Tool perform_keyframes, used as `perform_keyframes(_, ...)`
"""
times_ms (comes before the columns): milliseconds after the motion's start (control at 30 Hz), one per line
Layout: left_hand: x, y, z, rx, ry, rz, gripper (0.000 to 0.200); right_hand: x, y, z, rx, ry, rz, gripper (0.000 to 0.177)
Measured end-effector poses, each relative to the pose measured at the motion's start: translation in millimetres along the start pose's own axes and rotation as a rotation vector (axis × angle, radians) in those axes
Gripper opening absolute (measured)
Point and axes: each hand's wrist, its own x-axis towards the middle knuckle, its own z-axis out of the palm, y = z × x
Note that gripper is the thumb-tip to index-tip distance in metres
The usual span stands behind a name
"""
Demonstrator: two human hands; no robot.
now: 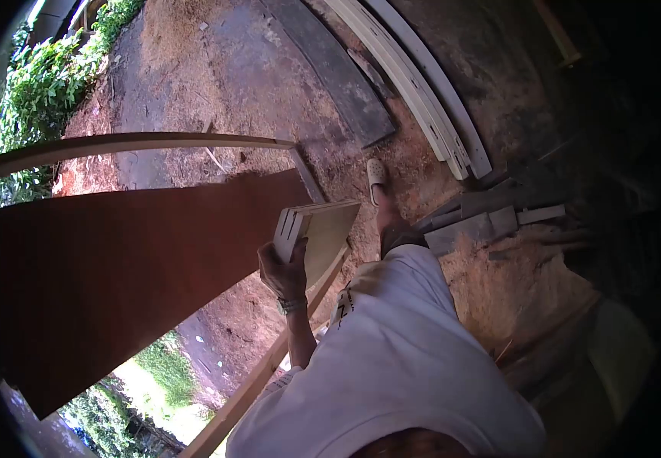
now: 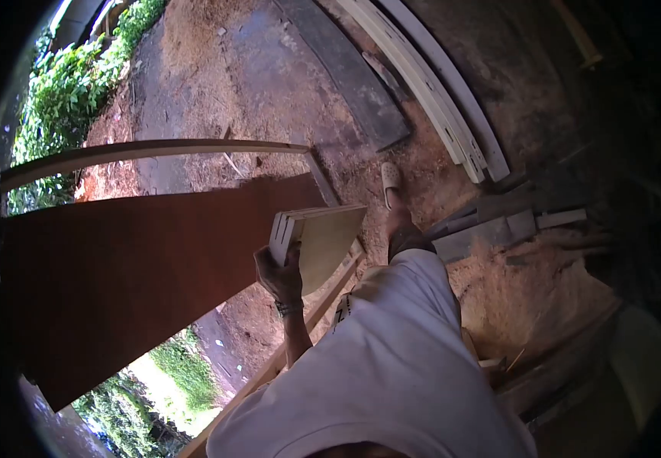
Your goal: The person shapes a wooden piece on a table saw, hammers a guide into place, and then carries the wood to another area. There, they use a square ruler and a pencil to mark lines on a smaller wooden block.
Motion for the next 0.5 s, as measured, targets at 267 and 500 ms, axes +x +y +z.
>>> perform_keyframes(267,253,64,52,0.078,0.147,-0.034,0.062,181,-678,37,0.463,0.227,-0.583,0.025)
perform_keyframes(500,487,46,126,-0.049,0.273,-0.446,0.051,153,-1150,35,0.443,-0.040,-0.910,0.018)
